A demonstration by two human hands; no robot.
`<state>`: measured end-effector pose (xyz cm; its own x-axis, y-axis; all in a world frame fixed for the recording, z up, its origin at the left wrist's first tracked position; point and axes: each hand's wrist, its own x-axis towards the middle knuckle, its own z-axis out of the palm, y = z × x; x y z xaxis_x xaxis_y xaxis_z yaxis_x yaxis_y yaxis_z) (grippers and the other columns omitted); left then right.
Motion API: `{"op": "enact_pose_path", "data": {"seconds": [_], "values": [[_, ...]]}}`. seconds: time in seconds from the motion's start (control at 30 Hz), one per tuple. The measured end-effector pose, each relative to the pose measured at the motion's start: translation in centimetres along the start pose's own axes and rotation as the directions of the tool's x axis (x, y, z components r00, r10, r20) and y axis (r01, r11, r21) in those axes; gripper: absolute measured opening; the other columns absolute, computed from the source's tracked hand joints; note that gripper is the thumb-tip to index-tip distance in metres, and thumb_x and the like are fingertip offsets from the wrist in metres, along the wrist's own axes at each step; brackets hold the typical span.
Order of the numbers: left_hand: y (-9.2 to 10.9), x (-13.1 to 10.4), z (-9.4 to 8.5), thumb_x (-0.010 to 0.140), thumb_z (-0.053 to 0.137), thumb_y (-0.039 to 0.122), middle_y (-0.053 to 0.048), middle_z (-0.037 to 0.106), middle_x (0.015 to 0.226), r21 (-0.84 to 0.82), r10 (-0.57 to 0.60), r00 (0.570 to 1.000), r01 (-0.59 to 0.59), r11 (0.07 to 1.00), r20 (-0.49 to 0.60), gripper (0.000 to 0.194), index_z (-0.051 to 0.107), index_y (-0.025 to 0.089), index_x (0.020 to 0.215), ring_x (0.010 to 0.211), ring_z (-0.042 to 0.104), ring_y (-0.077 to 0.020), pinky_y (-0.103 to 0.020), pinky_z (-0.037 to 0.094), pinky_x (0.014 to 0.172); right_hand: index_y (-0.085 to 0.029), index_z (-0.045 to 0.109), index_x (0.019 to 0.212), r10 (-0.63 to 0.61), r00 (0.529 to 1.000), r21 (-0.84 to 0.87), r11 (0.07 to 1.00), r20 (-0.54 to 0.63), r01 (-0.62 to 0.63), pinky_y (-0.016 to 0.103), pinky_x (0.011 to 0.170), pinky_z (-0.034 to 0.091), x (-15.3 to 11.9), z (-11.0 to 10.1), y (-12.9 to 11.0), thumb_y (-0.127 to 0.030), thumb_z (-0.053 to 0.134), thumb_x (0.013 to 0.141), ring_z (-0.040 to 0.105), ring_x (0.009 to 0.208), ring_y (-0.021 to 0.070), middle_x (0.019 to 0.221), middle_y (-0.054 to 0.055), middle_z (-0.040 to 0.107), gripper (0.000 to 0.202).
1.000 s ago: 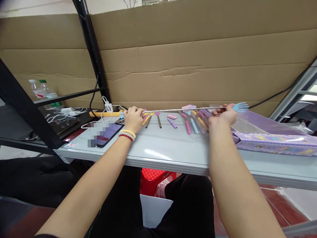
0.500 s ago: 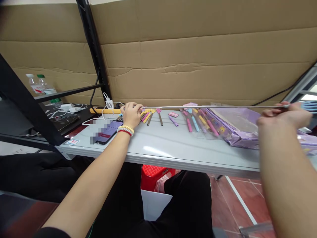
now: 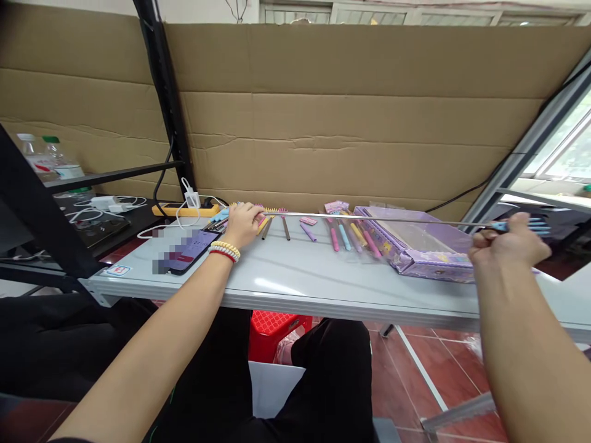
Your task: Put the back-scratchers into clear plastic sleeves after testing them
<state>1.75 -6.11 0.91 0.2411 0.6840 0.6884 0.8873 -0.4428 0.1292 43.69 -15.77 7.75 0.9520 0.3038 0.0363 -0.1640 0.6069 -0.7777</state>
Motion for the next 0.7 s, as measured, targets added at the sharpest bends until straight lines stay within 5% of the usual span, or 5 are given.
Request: {"op": "enact_pose_path", "data": {"seconds": [0.2,0.33,0.5,0.57,0.7], "values": [[5.3,-0.7,-0.2,0.097,0.027,0.035,-0.009,0.065,0.095,0.028,0.18,0.972,-0.186,0.982,0.152,0.039,0.063,0.022,0.106,0.087,0.06,-0.0214,-0.032,0.039,0.073,-0.021,0.035,0.055,0.018,0.934,-0.156,0.987,0.356,0.04,0.022,0.034,0.022,-9.0,2.6,6.5,-0.035,0.066,0.079,0.033,0.035,0.0047,0.047,-0.006,0.038,0.042],[6.8,-1.4,-0.1,0.098,0.019,0.039,-0.011,0.066,0.095,0.049,0.196,0.965,-0.207,0.977,0.172,0.047,0.06,0.02,0.111,0.081,0.062,-0.0219,-0.031,0.039,0.063,-0.021,0.045,0.058,0.025,0.718,-0.28,0.93,0.696,0.239,0.025,0.037,0.032,-17.7,4.5,11.0,-0.059,0.064,0.07,0.041,0.039,0.0098,0.046,-0.003,0.046,0.045],[5.4,-1.2,-0.5,0.098,0.022,0.037,-0.011,0.067,0.098,0.051,0.169,0.972,-0.179,0.983,0.161,0.043,0.06,0.017,0.104,0.085,0.063,-0.0215,-0.031,0.039,0.064,-0.019,0.049,0.059,0.083,0.576,-0.211,0.964,0.813,0.159,0.024,0.036,0.031,-22.1,5.4,12.2,-0.057,0.068,0.067,0.038,0.036,0.0071,0.049,-0.001,0.053,0.043],[4.4,-0.9,-0.6,0.097,0.027,0.037,-0.009,0.067,0.097,0.049,0.174,0.973,-0.183,0.982,0.154,0.039,0.06,0.018,0.1,0.086,0.062,-0.0214,-0.031,0.039,0.066,-0.018,0.049,0.061,0.126,0.611,-0.207,0.976,0.782,0.063,0.022,0.033,0.028,-20.8,5.3,11.4,-0.053,0.073,0.064,0.036,0.034,0.0055,0.049,-0.002,0.054,0.042],[1.6,-0.3,-0.3,0.095,0.036,0.031,-0.008,0.067,0.097,0.053,0.164,0.982,-0.169,0.984,0.097,0.029,0.062,0.02,0.097,0.092,0.06,-0.0219,-0.034,0.038,0.074,-0.017,0.047,0.059,0.231,0.81,-0.227,0.966,0.539,-0.125,0.017,0.03,0.022,-13.8,4.0,8.1,-0.034,0.076,0.07,0.034,0.033,0.003,0.047,-0.004,0.05,0.035]]}}
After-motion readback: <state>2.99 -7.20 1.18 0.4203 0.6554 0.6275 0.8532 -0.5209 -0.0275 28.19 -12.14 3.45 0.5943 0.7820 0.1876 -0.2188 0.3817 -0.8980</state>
